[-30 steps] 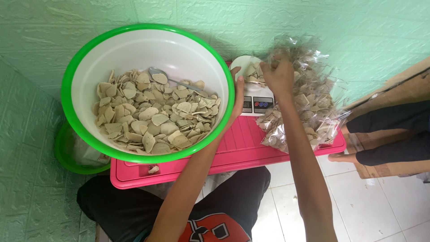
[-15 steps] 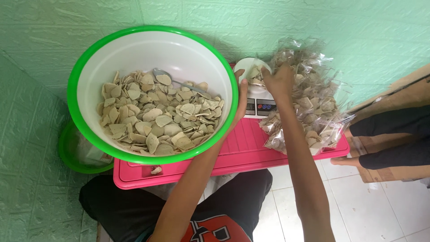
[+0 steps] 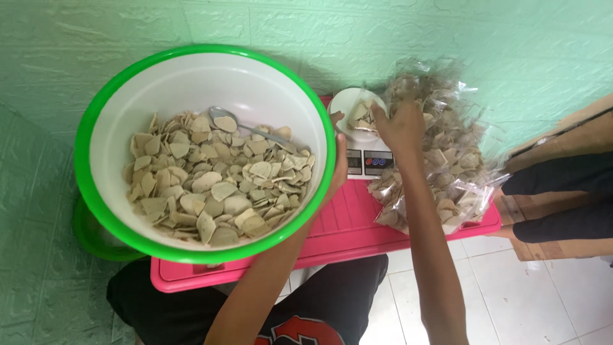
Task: Packaging and weighing snack chips into plastic bags
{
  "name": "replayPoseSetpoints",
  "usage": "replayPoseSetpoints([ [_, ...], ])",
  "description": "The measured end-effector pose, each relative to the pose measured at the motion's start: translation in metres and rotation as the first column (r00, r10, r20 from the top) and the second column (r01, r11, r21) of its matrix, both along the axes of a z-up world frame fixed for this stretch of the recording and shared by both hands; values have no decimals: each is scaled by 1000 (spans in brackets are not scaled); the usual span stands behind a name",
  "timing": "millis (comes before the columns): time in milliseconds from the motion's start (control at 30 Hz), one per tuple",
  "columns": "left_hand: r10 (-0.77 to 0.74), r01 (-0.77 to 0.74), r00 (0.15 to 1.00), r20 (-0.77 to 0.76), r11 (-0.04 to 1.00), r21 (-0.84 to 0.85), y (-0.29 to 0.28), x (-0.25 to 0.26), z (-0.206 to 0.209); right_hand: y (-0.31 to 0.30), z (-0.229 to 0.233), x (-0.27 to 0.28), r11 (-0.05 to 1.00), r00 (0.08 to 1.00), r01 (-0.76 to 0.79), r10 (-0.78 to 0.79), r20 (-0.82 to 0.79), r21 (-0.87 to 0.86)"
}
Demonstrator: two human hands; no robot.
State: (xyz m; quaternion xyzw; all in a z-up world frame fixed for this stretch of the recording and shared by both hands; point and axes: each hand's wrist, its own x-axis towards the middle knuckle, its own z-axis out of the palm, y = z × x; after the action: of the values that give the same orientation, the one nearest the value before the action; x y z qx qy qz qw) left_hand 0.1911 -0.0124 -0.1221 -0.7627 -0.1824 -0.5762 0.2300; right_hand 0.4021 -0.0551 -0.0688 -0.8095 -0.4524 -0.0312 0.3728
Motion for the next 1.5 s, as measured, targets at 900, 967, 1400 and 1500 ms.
replayPoseSetpoints([
  [900, -369, 572, 798, 476, 217, -791, -6, 13, 52, -6, -28, -5, 986, 990, 136, -140, -33, -99],
  [967, -429, 450, 867, 253, 460, -765, 5, 15, 30, -7, -23, -8, 982, 987, 150, -156, -49, -112],
  [1400, -425, 505, 849, 314, 479, -718, 4, 19, 15, -13, -27, -3, 994, 993, 109, -109, -34, 4],
  [1500, -429, 508, 850, 307, 508, -696, 8, 16, 7, -14, -19, -9, 992, 991, 128, -129, -26, -21],
])
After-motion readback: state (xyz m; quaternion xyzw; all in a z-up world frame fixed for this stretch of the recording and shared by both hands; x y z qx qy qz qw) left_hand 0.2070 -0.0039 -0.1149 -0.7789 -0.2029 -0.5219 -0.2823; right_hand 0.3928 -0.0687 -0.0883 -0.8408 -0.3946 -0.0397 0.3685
